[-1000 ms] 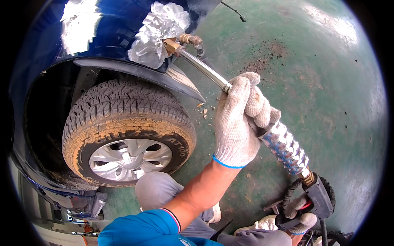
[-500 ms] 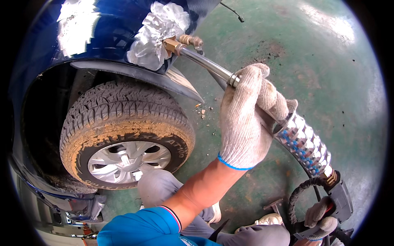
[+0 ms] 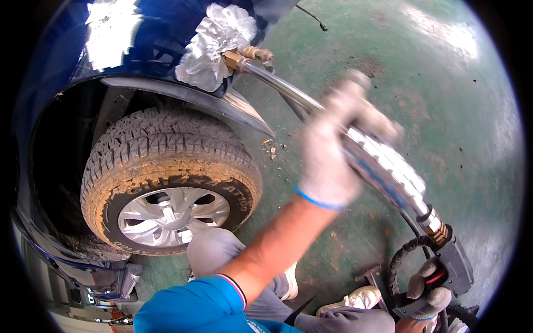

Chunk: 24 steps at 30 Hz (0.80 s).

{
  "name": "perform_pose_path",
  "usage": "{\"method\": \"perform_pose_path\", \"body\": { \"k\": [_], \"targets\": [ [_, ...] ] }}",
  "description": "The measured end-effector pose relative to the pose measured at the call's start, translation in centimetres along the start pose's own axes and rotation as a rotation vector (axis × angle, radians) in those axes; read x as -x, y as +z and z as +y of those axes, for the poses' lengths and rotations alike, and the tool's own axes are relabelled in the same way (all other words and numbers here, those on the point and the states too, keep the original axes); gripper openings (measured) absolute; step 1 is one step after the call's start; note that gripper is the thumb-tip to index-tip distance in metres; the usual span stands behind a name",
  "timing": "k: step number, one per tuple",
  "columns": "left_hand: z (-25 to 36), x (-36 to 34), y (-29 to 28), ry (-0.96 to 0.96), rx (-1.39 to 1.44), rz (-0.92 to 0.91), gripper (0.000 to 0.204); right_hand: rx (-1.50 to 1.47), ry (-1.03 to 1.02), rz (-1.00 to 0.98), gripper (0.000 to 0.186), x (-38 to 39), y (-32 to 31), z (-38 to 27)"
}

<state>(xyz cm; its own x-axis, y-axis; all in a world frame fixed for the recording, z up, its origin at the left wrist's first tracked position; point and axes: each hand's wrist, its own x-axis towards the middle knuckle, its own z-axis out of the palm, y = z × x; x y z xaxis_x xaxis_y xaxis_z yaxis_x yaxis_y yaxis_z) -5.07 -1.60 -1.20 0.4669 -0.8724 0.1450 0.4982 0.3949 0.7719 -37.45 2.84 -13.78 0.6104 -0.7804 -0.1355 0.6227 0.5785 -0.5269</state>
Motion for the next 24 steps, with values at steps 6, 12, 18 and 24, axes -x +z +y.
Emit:
{"method": "perform_pose_path", "body": {
  "k": [6, 12, 18, 24],
  "targets": [
    [1.0, -3.3, -3.5, 0.066, 0.138, 0.126, 0.025, 0.014, -0.007, 0.026, 0.052, -0.1, -0.1, 0.1],
    [-1.9, 3.4, 2.9, -0.127, 0.188, 0.132, 0.027, 0.046, -0.019, -0.027, 0.051, 0.2, -0.2, 1.5],
    [2.9, -1.8, -2.1, 0.028, 0.014, 0.004, 0.033, -0.002, -0.016, -0.008, 0.051, 0.3, -0.6, 1.3],
    [-2.8, 2.1, -0.4, -0.002, 0.058, 0.111, 0.028, 0.009, 0.02, -0.028, 0.05, 0.0, -1.4, 1.4]
  ]
}}
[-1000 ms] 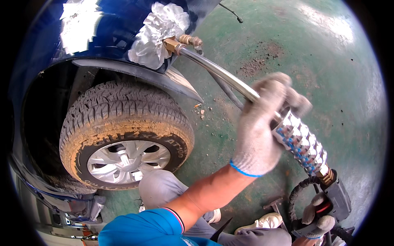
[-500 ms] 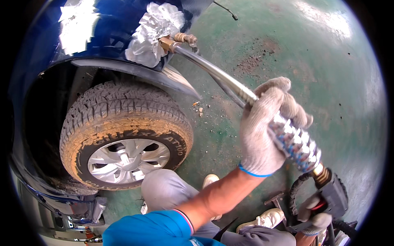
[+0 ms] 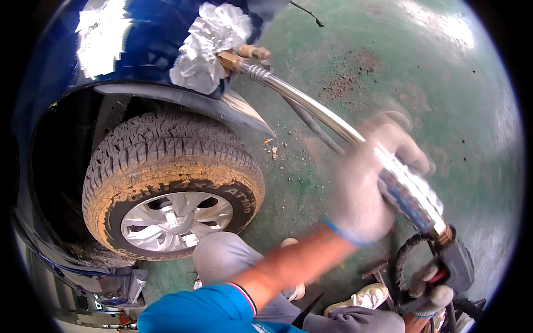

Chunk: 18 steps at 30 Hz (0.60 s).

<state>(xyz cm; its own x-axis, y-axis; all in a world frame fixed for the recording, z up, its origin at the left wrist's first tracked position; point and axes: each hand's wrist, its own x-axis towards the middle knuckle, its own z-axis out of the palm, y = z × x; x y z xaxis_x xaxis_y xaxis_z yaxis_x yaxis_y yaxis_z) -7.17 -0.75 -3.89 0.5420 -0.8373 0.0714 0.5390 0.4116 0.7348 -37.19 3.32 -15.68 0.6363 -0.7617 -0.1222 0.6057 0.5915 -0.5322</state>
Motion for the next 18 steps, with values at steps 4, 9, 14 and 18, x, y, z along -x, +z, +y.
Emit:
{"method": "perform_pose_path", "body": {
  "k": [4, 9, 14, 18],
  "targets": [
    [-1.2, 1.4, 0.9, -0.154, 0.204, -0.093, 0.03, 0.013, -0.036, -0.013, 0.048, -0.6, 0.6, 0.3],
    [2.3, 0.6, 0.9, -0.063, 0.044, 0.16, 0.038, -0.032, -0.082, 0.107, 0.046, -0.1, 0.2, 1.0],
    [3.6, -1.2, 1.8, -0.244, 0.245, 0.182, 0.04, 0.073, -0.138, 0.13, 0.039, -0.1, 1.5, 0.9],
    [3.0, -1.5, -0.4, -0.112, 0.676, -0.461, 0.055, 0.312, -0.208, 0.203, 0.044, 1.1, 0.0, 2.0]
  ]
}}
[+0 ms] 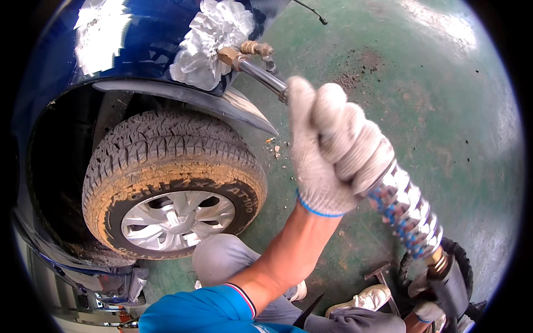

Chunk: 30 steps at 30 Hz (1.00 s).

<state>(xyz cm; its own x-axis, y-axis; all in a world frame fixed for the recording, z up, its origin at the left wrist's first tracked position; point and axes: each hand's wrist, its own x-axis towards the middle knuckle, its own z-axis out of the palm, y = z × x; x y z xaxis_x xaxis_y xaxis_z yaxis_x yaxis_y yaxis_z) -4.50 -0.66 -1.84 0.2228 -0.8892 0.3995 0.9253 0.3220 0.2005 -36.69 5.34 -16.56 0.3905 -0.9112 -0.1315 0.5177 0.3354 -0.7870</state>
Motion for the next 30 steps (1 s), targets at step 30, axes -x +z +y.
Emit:
{"method": "perform_pose_path", "body": {
  "k": [30],
  "targets": [
    [-1.2, 0.9, 0.5, 0.057, -0.524, 0.663, 0.024, -0.235, 0.09, -0.152, 0.048, -1.9, 1.3, 3.0]
  ]
}}
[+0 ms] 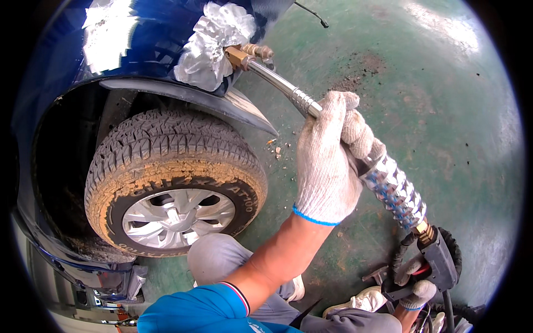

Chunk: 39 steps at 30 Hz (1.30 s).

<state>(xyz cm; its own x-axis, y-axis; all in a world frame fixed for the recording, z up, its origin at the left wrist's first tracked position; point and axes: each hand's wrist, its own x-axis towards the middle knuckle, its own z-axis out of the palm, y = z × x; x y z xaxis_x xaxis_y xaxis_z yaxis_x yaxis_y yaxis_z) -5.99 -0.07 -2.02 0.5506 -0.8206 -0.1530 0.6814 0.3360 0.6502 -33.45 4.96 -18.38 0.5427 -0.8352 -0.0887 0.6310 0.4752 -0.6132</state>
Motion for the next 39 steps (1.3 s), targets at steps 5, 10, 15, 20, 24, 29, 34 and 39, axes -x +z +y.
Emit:
{"method": "perform_pose_path", "body": {
  "k": [5, 10, 15, 20, 24, 29, 34, 39],
  "targets": [
    [0.5, -0.6, -0.2, -0.011, -0.008, 0.002, 0.023, -0.022, 0.006, -0.008, 0.046, -0.3, 0.2, 0.1],
    [0.5, -0.6, 0.0, 0.001, 0.001, -0.003, 0.022, -0.058, 0.02, -0.009, 0.044, -0.5, 0.8, -0.1],
    [0.4, -0.7, -0.3, 0.004, -0.005, -0.017, 0.021, -0.071, 0.025, 0.003, 0.042, -0.6, 1.1, -0.4],
    [0.3, -0.9, -0.6, 0.018, -0.018, -0.074, 0.023, -0.144, 0.042, -0.025, 0.037, -0.7, 1.1, -1.1],
    [0.3, -0.6, 0.2, 0.042, -0.005, -0.025, 0.02, -0.18, 0.078, -0.056, 0.034, -1.0, 1.3, -1.6],
    [-1.1, -0.1, 0.6, 0.164, -0.144, -0.015, 0.022, -0.129, 0.091, 0.025, 0.045, -0.9, 1.4, -2.3],
    [-2.6, 0.0, 0.2, -0.014, -0.103, -0.123, 0.021, -0.152, 0.097, 0.07, 0.059, -0.3, 0.3, -1.9],
    [5.5, -5.9, -1.2, 0.1, -0.185, -0.232, 0.027, -0.134, 0.077, 0.096, 0.057, -0.1, 0.8, -2.5]
  ]
}}
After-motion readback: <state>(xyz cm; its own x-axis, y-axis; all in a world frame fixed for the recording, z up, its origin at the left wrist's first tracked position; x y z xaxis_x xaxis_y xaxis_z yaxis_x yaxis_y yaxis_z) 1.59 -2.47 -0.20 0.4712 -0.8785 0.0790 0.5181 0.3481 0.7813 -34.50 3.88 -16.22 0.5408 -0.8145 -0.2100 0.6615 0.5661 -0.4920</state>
